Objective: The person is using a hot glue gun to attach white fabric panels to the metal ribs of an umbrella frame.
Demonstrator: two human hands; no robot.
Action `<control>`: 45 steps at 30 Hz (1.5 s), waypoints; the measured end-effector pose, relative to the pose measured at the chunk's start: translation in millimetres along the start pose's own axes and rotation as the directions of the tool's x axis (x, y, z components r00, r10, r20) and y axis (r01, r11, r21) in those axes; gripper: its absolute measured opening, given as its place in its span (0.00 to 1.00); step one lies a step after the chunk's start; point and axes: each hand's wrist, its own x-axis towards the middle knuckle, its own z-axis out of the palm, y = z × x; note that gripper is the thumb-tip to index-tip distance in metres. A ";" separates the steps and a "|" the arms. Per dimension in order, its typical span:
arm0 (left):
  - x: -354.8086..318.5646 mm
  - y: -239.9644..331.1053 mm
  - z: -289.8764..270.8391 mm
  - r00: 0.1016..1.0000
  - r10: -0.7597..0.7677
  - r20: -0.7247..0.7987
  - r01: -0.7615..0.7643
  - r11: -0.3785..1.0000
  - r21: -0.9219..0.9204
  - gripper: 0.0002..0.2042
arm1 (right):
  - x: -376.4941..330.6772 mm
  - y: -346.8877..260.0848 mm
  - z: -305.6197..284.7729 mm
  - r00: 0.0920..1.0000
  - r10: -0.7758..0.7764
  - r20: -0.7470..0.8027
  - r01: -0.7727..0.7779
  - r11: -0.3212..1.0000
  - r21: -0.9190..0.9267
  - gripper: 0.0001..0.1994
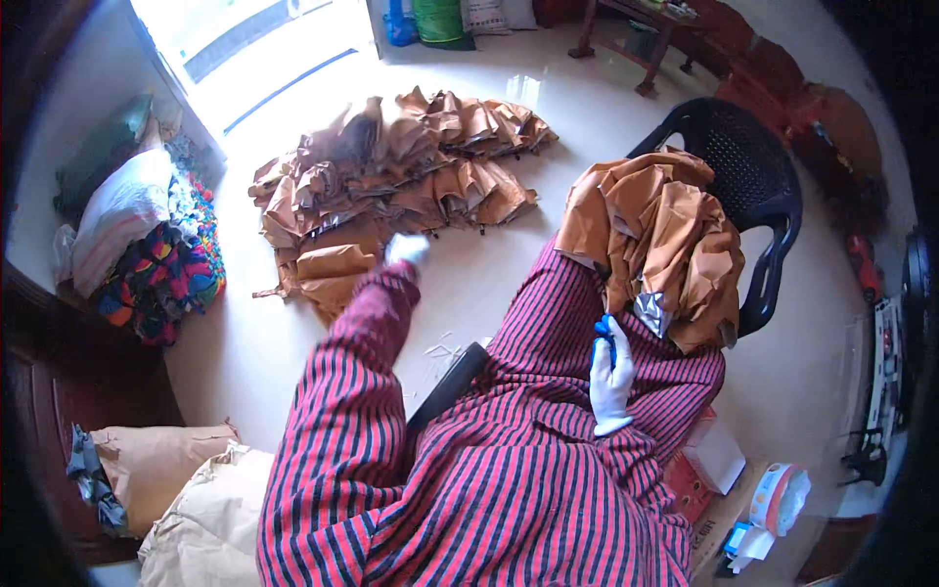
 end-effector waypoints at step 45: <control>-102.3 307.3 -140.5 0.956 0.294 -0.011 -0.022 0.033 -0.999 0.10 | 227.5 7.6 -133.3 1.000 0.016 -0.014 -0.022 0.736 -0.676 0.15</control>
